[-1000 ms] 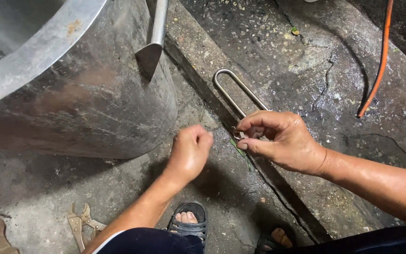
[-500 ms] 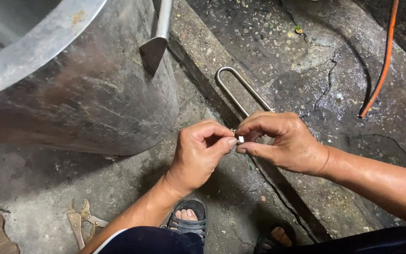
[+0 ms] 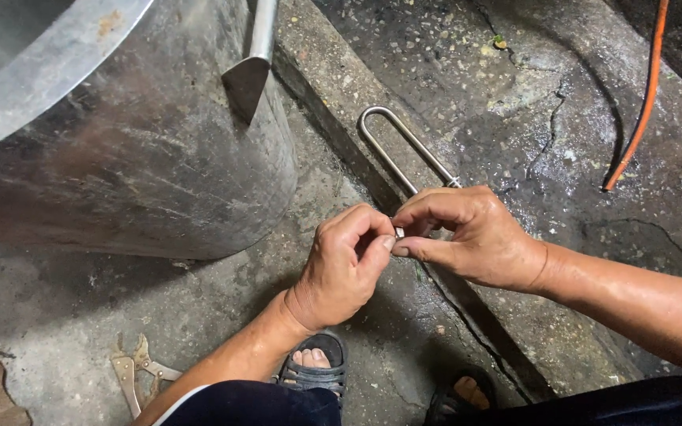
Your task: Washing a U-shaped heating element and then assembling nuts and washers onto its threaded terminals.
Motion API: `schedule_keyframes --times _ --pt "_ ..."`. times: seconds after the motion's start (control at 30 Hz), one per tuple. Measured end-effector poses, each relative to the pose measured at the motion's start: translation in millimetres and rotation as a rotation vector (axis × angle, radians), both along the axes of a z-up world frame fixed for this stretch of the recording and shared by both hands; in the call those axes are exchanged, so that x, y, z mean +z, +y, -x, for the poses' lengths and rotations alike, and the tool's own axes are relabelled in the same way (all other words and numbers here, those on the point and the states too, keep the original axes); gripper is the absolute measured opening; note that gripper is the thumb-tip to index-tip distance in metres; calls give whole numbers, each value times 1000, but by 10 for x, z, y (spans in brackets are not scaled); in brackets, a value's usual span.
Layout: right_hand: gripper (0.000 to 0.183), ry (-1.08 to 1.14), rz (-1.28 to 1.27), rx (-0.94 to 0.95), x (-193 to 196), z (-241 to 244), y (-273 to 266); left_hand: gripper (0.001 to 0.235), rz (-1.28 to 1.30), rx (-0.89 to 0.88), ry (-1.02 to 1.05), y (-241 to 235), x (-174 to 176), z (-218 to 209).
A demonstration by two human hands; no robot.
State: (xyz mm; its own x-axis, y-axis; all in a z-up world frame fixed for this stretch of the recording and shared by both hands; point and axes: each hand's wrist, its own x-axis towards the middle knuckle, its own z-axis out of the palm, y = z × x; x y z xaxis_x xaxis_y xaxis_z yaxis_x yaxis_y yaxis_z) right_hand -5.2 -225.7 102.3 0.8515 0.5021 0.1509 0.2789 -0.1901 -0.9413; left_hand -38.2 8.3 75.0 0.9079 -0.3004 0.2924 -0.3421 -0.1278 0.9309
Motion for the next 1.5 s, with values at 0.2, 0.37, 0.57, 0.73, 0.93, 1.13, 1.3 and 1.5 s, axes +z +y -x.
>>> schedule_keyframes --times 0.2,0.37,0.57,0.73,0.93,1.13,1.3,1.5 --pt "21 122 -47 -14 -137 17 -81 9 590 39 681 -121 -141 79" --pt "27 353 -151 -23 -144 22 -62 26 563 138 693 57 -208 9" --pt "27 537 -339 -11 -194 5 -63 30 -414 122 476 136 -254 39" --pt "30 546 -361 -6 -174 2 -71 44 -427 29 394 127 -34 47" --pt "30 531 -285 -36 -218 14 -47 40 404 49 595 -46 -98 112" --pt "27 498 -222 -70 -214 30 -19 42 126 170 242 -36 39 155" --pt "18 452 -147 -73 -144 23 7 13 51 195 17 -35 -5 128" --pt "10 369 26 -187 108 -39 8 20 809 101 665 -64 -303 150"
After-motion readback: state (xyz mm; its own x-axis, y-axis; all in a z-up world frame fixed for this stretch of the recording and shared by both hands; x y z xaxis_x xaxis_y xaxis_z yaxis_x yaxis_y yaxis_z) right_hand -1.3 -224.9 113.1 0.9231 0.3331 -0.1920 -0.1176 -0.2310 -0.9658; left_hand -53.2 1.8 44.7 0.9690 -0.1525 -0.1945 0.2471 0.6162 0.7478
